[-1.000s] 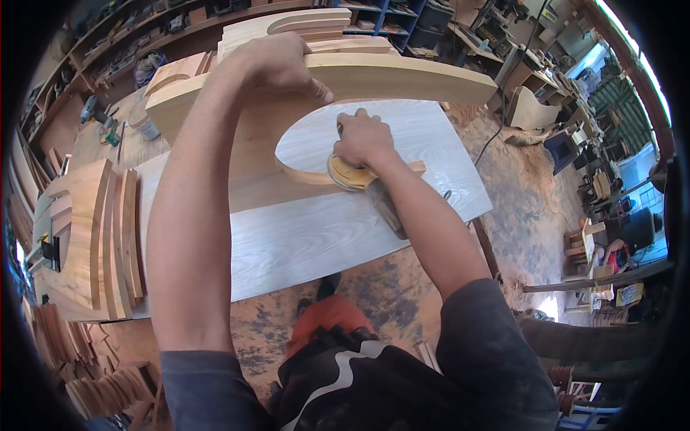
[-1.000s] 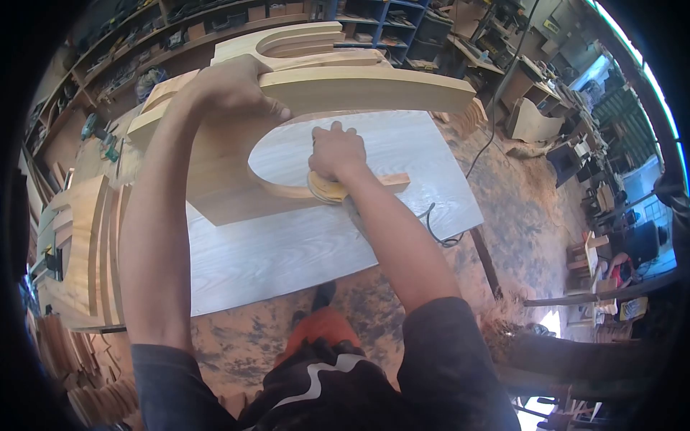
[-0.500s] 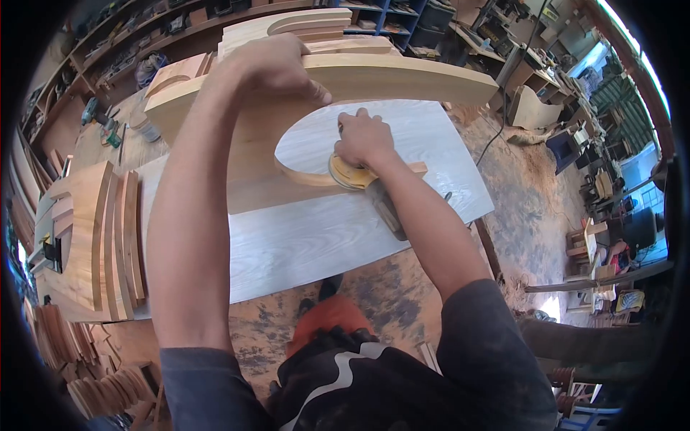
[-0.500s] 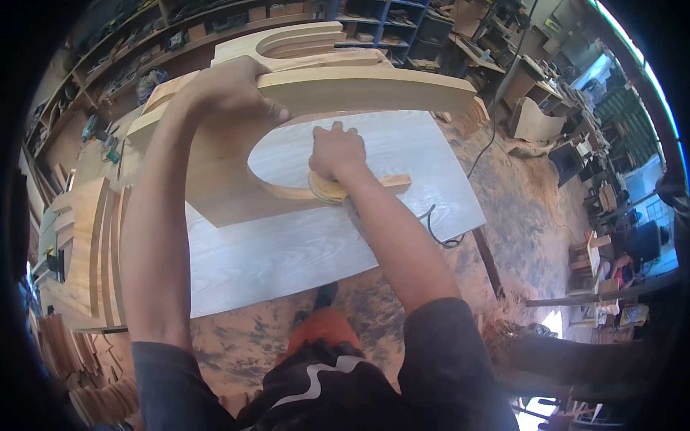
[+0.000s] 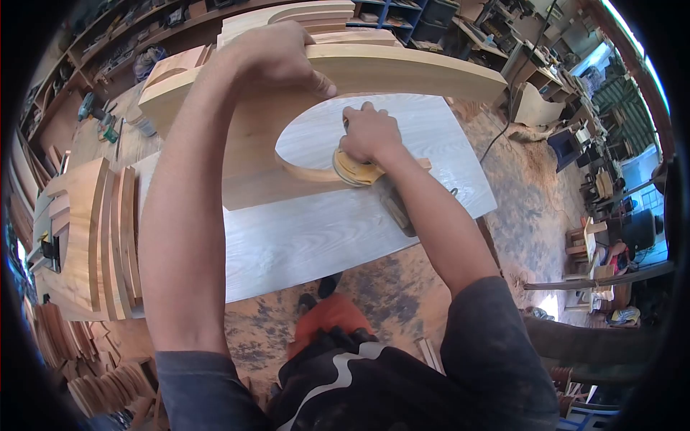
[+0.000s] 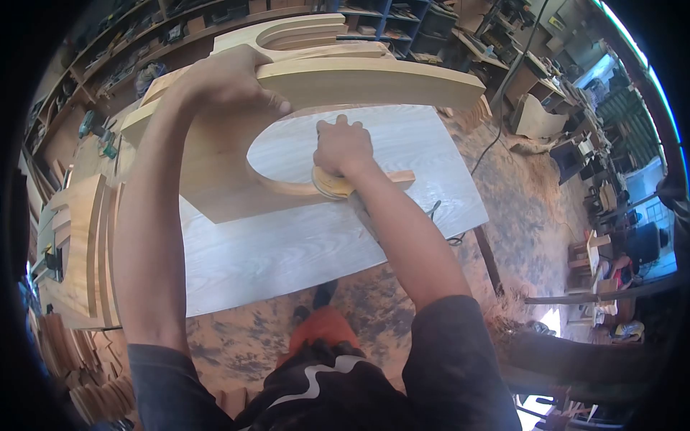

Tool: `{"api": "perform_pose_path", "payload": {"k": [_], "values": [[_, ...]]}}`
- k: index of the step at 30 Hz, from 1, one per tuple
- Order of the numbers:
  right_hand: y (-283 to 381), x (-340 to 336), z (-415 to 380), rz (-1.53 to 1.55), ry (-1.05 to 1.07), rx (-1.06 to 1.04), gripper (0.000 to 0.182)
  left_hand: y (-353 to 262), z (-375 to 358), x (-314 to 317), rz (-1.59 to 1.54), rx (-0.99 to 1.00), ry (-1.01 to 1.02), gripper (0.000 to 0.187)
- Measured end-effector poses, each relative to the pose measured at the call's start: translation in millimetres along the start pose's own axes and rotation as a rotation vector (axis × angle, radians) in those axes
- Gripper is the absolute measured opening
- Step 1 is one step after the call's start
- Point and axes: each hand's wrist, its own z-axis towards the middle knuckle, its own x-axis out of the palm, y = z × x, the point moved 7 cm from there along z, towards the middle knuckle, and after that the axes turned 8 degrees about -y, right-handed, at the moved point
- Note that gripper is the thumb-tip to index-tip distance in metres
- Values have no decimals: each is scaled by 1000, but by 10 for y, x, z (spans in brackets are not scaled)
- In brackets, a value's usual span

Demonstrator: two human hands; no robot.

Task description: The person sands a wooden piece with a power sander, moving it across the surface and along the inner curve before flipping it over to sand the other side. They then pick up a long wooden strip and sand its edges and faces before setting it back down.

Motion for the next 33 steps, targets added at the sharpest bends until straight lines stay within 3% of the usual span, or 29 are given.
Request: {"api": "perform_pose_path", "payload": {"k": [33], "values": [[49, 47, 90, 16, -24, -108, 42, -68, -126, -34, 33, -99, 1, 73]]}}
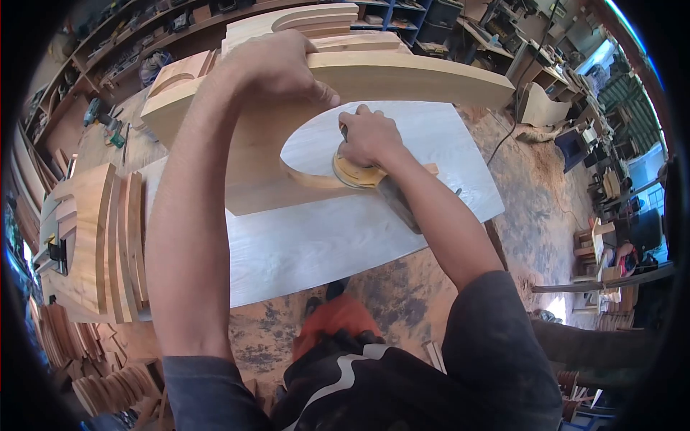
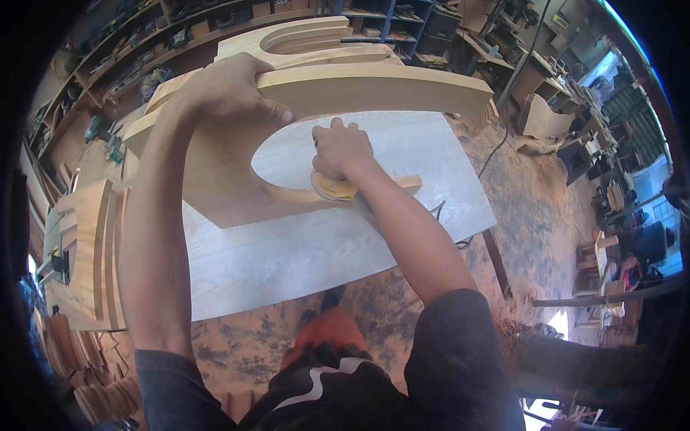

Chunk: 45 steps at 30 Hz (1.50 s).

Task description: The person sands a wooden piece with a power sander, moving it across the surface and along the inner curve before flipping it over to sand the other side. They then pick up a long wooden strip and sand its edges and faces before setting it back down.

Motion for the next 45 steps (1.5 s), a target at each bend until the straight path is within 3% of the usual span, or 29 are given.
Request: {"api": "perform_pose_path", "payload": {"k": [11, 21, 39, 45], "values": [[-752, -134, -48, -43, -10, 169, 41, -5, 8, -21, -18, 21, -12, 79], [-1382, -155, -97, -42, -22, 291, 43, -13, 26, -8, -51, 24, 2, 71], [-1767, -163, -209, -25, -56, 332, 41, -42, -64, -38, -13, 68, -46, 70], [-1862, -118, -202, -10, -58, 391, 53, -63, -21, -29, -105, 90, -22, 71]]}}
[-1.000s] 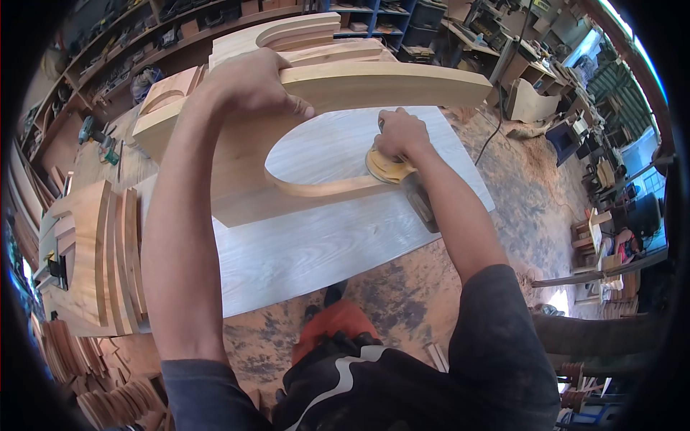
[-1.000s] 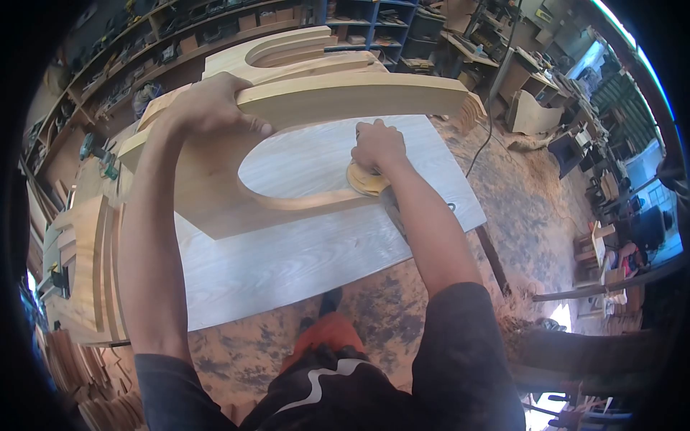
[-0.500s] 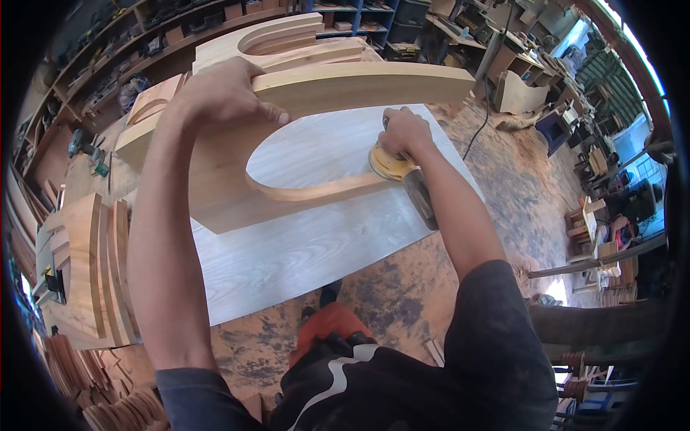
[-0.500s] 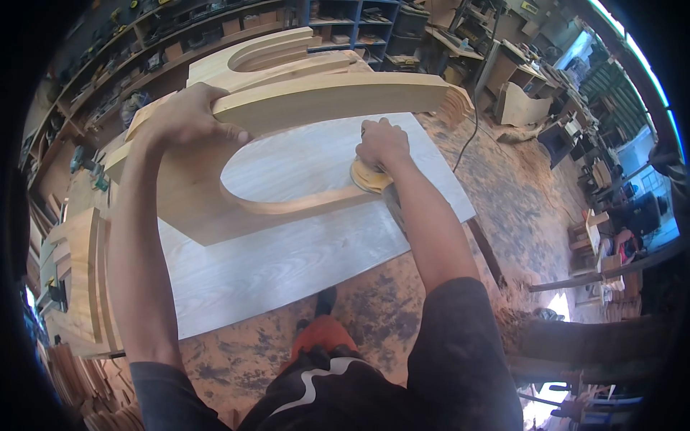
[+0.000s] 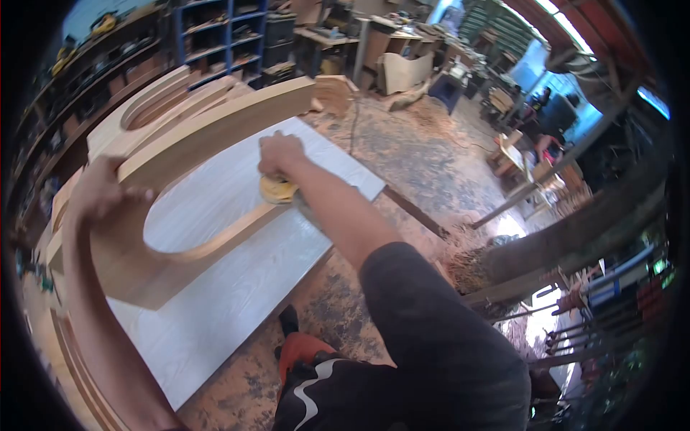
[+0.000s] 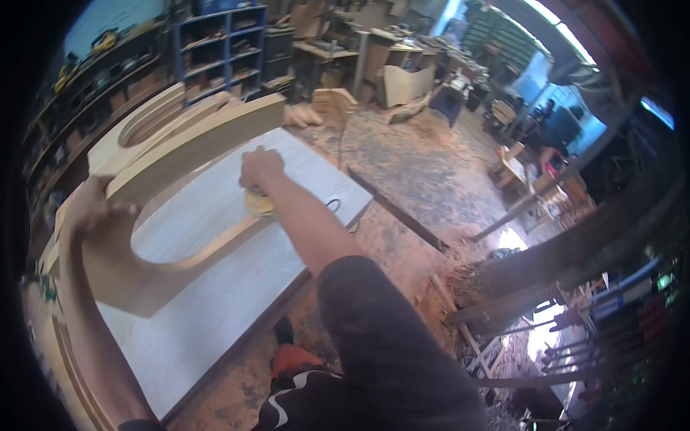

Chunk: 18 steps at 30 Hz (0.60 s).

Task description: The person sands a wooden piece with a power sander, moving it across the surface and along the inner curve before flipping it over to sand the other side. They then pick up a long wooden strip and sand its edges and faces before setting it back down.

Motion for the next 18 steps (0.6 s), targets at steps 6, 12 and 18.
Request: {"api": "perform_pose_path", "payload": {"k": [6, 12, 18], "values": [[76, 17, -58, 18, 51, 25, 57, -110, -56, 0, -25, -16, -29, 71], [166, 60, 5, 1, 99, -7, 56, -100, -53, -32, -3, -38, -143, 69], [88, 30, 19, 23, 88, 56, 54, -174, -55, -35, -36, -75, -52, 65]]}}
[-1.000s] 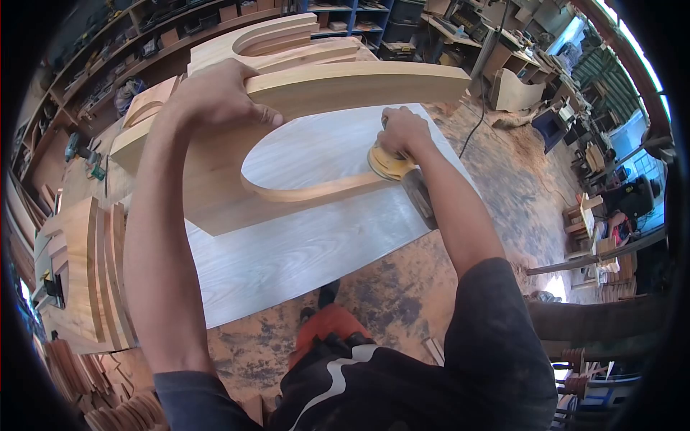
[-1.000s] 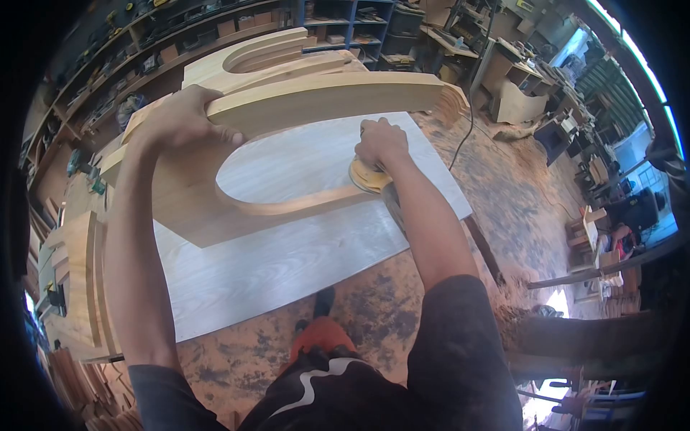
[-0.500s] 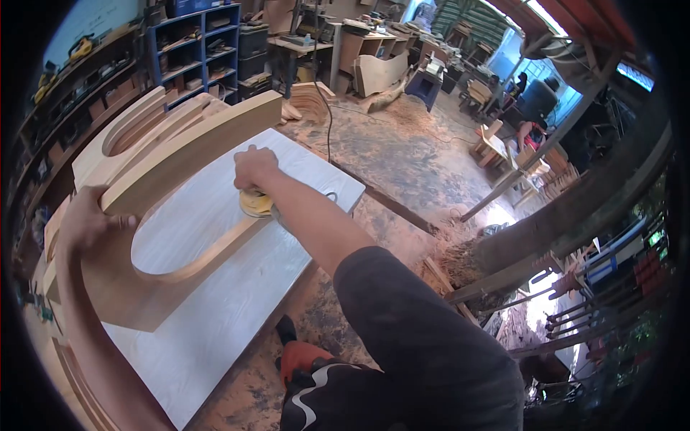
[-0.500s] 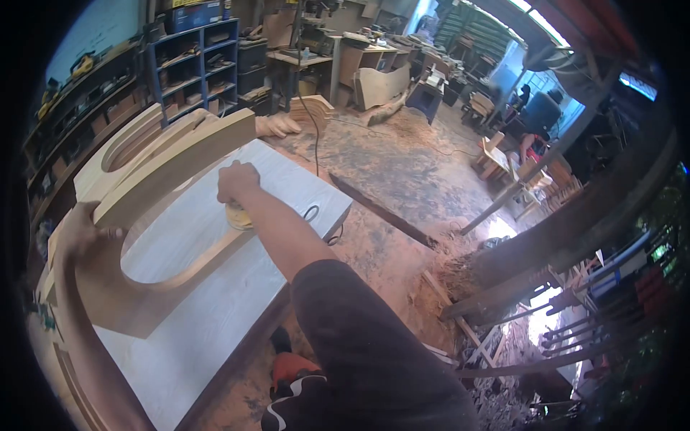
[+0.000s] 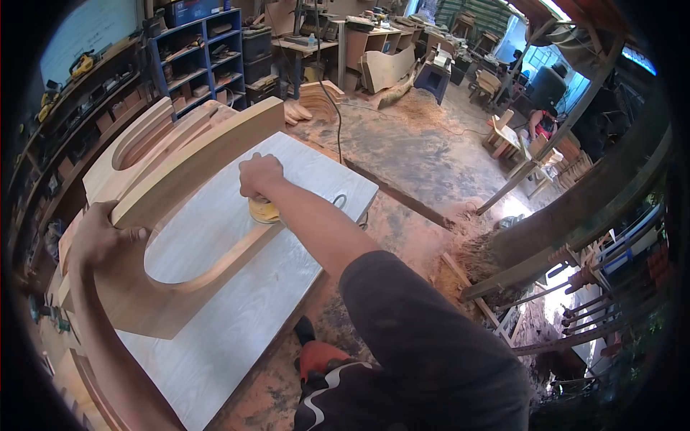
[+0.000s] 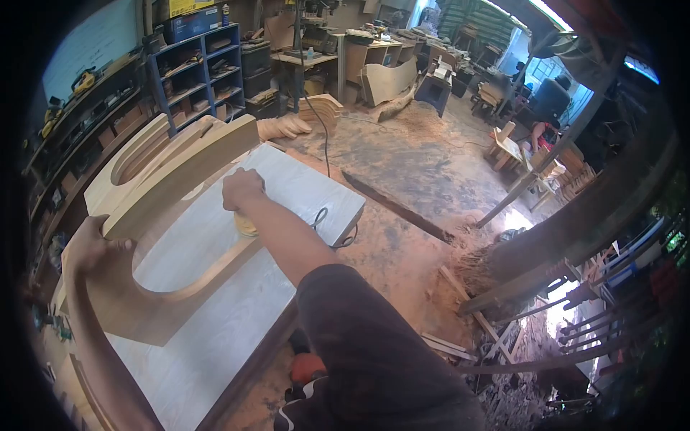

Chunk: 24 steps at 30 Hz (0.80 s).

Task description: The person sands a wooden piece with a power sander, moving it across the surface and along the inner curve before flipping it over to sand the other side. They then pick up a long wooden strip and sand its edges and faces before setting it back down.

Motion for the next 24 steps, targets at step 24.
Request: {"api": "perform_pose_path", "payload": {"k": [24], "values": [[-77, -173, -311, -41, -22, -1, 51, 69, -57, 25, 59, 93, 62, 69]]}}
